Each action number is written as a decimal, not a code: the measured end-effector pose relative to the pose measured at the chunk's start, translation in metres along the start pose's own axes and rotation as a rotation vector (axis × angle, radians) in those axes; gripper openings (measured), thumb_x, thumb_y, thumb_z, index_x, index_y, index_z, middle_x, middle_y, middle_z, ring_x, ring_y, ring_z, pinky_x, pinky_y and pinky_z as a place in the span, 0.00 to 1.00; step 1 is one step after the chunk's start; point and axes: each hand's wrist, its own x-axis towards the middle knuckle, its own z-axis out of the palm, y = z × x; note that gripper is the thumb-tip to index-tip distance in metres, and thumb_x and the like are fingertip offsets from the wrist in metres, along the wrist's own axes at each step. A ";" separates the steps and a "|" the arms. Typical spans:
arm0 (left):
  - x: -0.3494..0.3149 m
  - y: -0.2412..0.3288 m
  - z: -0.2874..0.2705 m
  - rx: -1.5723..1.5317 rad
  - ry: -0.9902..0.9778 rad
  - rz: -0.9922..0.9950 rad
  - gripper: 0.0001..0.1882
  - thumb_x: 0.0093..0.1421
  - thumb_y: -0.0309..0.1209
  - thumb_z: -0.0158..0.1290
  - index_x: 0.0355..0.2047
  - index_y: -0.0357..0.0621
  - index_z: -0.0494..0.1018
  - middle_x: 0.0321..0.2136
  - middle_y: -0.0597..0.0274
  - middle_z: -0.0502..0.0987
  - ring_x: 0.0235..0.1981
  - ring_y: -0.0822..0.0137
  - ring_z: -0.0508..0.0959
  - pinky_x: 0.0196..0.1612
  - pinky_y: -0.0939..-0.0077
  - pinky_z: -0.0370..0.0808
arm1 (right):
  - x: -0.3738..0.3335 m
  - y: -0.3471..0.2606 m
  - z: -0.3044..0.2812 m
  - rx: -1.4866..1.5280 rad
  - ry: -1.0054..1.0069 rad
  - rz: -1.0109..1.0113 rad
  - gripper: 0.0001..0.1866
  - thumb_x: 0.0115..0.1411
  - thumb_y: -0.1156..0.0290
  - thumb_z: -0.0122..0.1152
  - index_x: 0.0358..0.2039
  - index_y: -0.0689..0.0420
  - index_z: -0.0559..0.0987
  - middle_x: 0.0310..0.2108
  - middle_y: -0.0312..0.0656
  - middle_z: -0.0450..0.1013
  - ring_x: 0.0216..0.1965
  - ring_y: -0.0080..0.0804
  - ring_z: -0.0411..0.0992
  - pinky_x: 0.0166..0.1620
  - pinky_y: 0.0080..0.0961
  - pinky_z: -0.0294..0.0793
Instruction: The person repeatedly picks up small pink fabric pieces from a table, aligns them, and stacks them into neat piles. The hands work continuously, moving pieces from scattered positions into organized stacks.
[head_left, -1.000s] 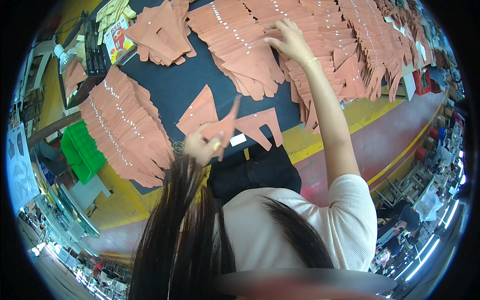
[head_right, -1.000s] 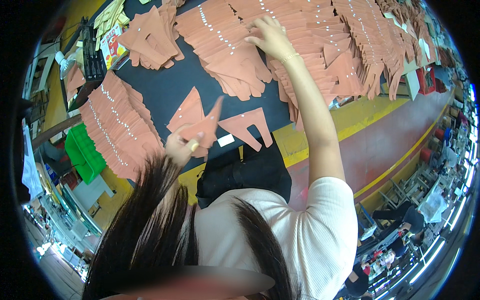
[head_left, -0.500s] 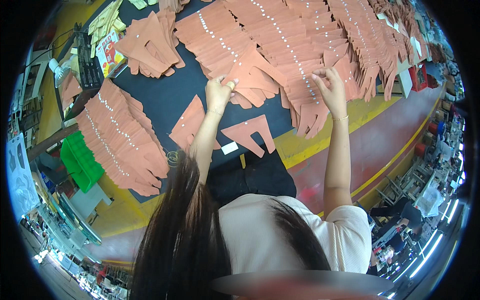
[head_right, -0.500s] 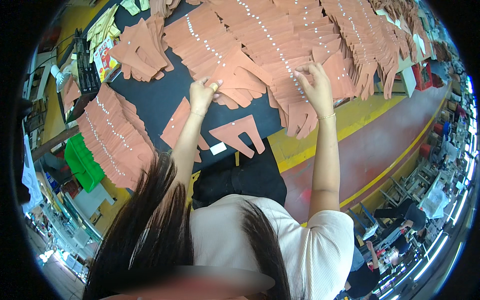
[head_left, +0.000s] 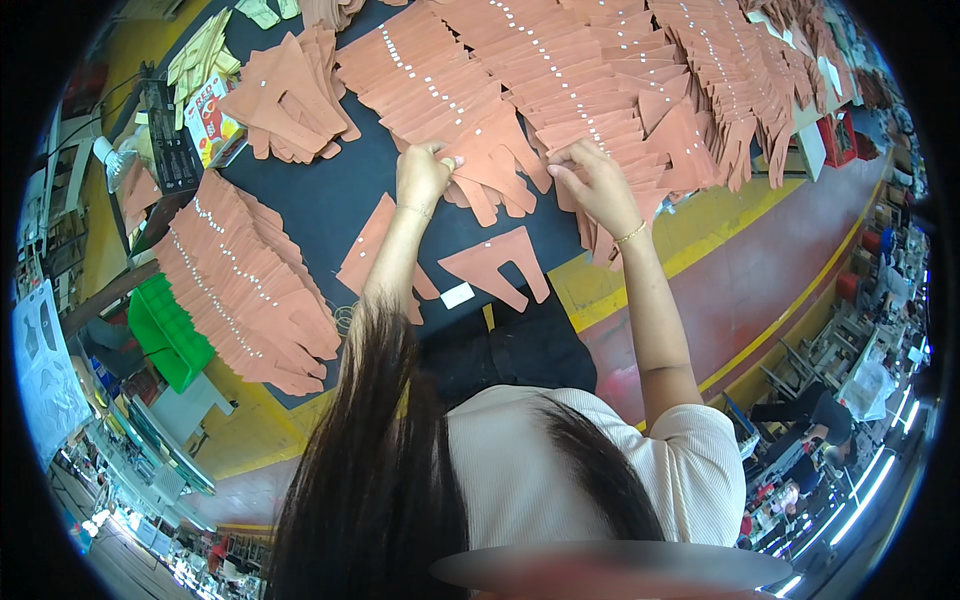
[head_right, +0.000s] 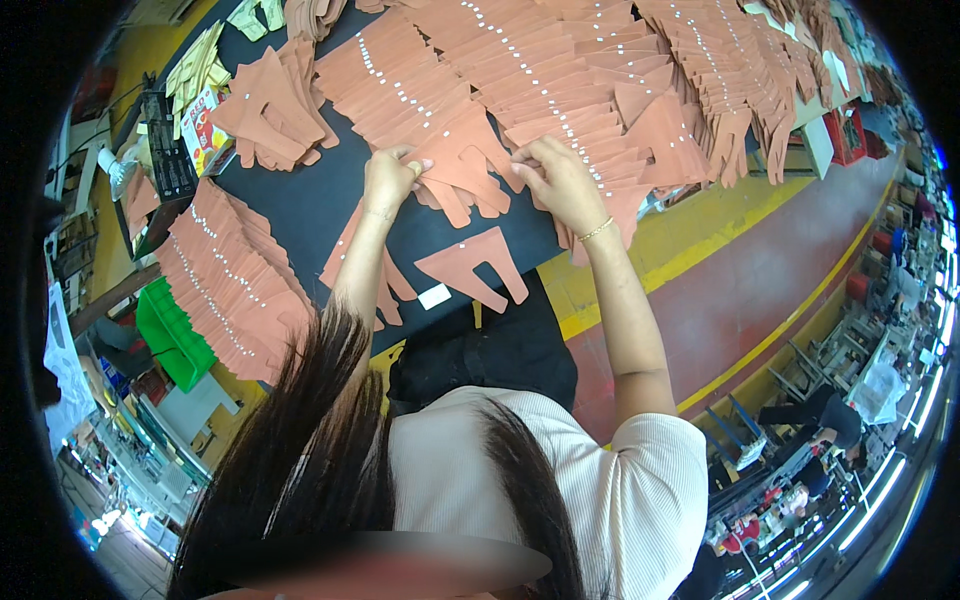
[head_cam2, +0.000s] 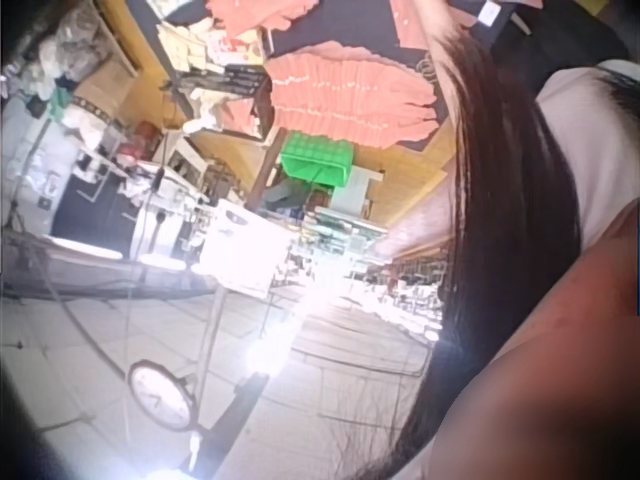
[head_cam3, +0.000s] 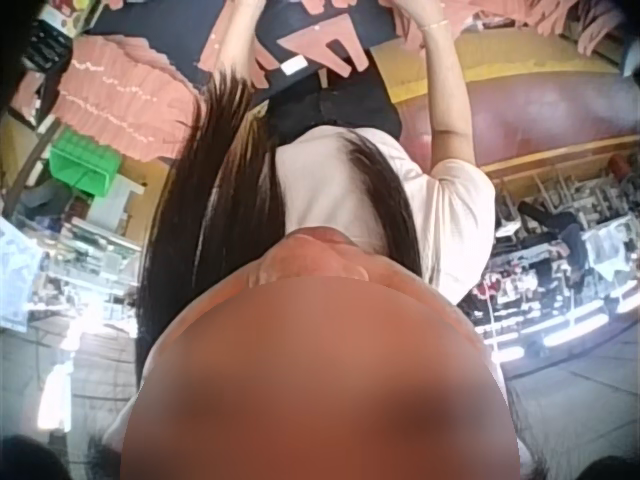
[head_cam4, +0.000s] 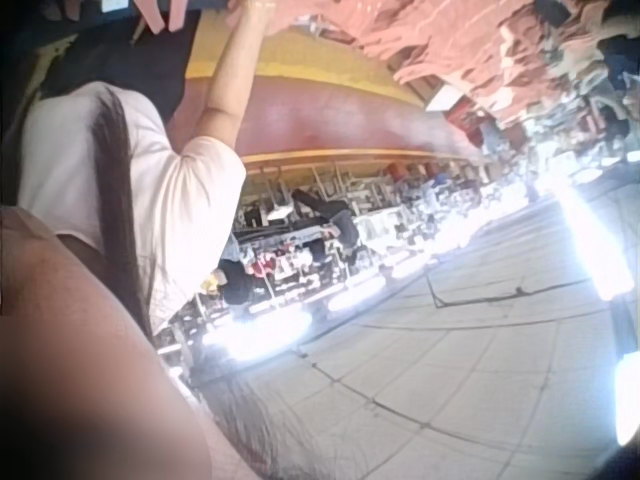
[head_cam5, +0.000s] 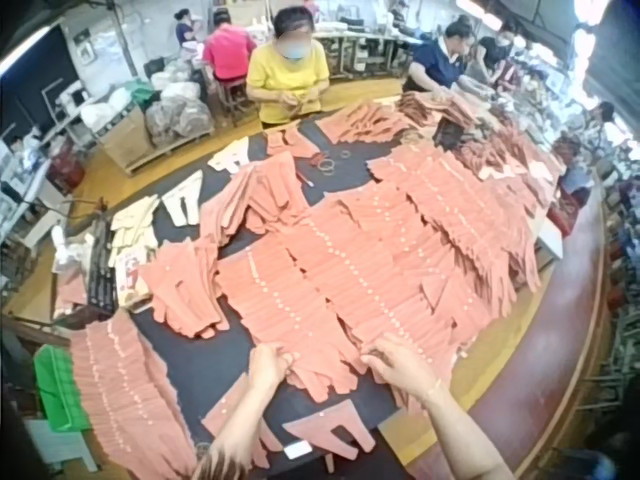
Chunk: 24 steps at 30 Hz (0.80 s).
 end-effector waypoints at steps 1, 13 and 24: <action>0.000 -0.001 0.001 -0.017 0.021 -0.007 0.17 0.52 0.28 0.64 0.41 0.31 0.78 0.21 0.51 0.81 0.18 0.68 0.80 0.26 0.73 0.76 | -0.002 0.000 -0.001 0.006 -0.016 0.037 0.08 0.58 0.70 0.63 0.36 0.60 0.78 0.34 0.43 0.74 0.38 0.39 0.73 0.41 0.27 0.72; 0.000 -0.009 0.003 -0.037 0.155 0.046 0.18 0.52 0.30 0.65 0.37 0.32 0.72 0.22 0.56 0.80 0.20 0.67 0.81 0.25 0.75 0.77 | -0.023 0.008 0.023 0.017 -0.056 -0.055 0.06 0.55 0.73 0.63 0.33 0.60 0.79 0.30 0.45 0.72 0.33 0.42 0.74 0.37 0.31 0.73; -0.053 -0.103 -0.072 0.169 0.334 0.119 0.15 0.53 0.35 0.65 0.32 0.38 0.73 0.24 0.53 0.77 0.27 0.57 0.79 0.33 0.65 0.74 | -0.052 0.028 0.088 -0.379 -0.226 -0.133 0.20 0.49 0.70 0.69 0.43 0.54 0.77 0.42 0.40 0.69 0.46 0.43 0.68 0.49 0.38 0.68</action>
